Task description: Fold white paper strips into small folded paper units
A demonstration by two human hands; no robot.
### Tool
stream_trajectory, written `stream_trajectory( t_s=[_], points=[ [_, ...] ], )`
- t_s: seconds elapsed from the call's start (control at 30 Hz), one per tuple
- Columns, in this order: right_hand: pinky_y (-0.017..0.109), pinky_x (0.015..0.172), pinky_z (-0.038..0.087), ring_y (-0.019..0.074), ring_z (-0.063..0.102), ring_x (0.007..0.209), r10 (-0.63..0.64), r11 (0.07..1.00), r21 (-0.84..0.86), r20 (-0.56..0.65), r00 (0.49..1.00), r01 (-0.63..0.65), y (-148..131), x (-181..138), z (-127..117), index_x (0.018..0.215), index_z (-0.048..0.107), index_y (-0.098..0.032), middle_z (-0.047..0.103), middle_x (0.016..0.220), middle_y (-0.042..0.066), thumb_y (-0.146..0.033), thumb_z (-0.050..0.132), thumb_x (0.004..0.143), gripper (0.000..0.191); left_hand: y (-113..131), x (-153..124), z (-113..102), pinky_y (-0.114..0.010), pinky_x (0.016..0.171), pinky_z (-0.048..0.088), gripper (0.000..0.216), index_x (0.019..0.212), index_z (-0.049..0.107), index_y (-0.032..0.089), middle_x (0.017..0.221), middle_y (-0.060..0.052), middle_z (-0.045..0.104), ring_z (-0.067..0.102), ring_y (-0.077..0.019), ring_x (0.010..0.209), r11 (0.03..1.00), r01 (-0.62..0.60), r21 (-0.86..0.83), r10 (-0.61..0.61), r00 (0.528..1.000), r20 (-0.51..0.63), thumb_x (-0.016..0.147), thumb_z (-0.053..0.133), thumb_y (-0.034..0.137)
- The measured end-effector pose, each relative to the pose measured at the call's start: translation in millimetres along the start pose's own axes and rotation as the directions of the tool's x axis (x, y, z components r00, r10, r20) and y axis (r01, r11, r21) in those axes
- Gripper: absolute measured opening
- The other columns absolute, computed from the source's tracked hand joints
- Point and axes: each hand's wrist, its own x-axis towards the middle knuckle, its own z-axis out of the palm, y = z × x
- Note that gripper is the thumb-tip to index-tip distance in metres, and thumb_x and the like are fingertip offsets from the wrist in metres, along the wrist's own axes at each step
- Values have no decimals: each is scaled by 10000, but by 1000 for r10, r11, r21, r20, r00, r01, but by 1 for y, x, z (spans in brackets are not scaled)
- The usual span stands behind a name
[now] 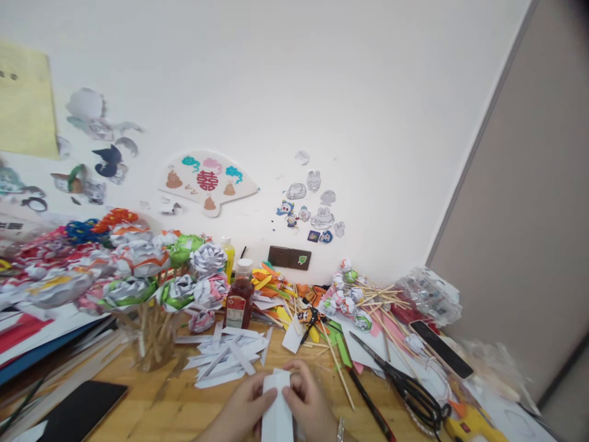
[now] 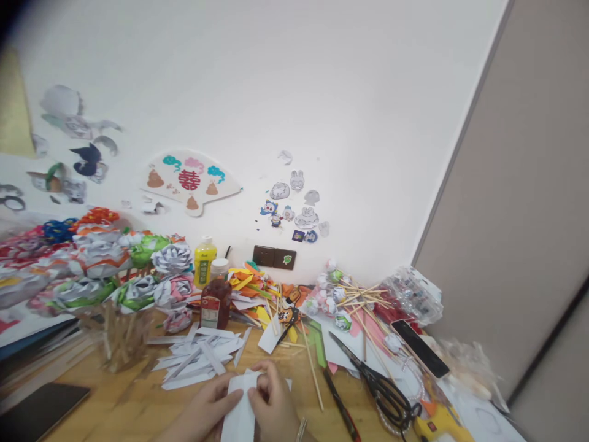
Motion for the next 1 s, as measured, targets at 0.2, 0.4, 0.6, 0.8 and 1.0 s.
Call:
stream_trajectory(
  t_s=[0.2, 0.4, 0.6, 0.8, 1.0],
  points=[
    [190, 455, 343, 97, 418, 483, -30, 987, -160, -77, 997, 17, 5, 1, -2, 881, 468, -169, 399, 516, -63, -231, 476, 722, 171, -6, 4, -5, -178, 315, 337, 384, 720, 487, 146, 505, 26, 546, 478, -101, 374, 998, 20, -60, -19, 1000, 17, 545, 579, 475],
    [207, 491, 384, 125, 495, 523, -175, 884, -452, -83, 981, 120, -7, -2, -2, 851, 528, -165, 529, 568, -11, -196, 435, 736, 151, -4, 3, -5, -185, 299, 344, 376, 618, 481, 157, 423, 44, 514, 458, -93, 309, 992, 94, -90, -92, 995, 24, 572, 523, 528],
    [257, 611, 411, 170, 552, 682, -407, 602, -703, 137, 903, 379, -24, -7, -3, 915, 546, -185, 624, 752, 54, -136, 407, 733, 235, -1, 2, -6, -179, 311, 349, 372, 616, 505, 144, 418, 42, 514, 458, -85, 311, 989, 86, -121, -81, 996, 46, 595, 517, 515],
    [269, 578, 411, 174, 540, 650, -472, 472, -746, 237, 849, 470, -22, -6, -5, 979, 525, -166, 622, 714, 68, -98, 375, 738, 292, 0, 1, -5, -171, 307, 328, 346, 576, 473, 157, 391, 54, 495, 441, -76, 298, 983, 89, -163, -83, 996, 45, 600, 515, 500],
    [263, 563, 405, 170, 539, 631, -494, 466, -754, 213, 843, 463, -21, -5, -7, 929, 551, -172, 624, 689, 66, -123, 368, 763, 251, 0, -1, -5, -182, 316, 338, 308, 583, 468, 162, 400, 49, 513, 453, -86, 308, 984, 104, -145, -93, 992, 79, 596, 524, 465]
  ],
)
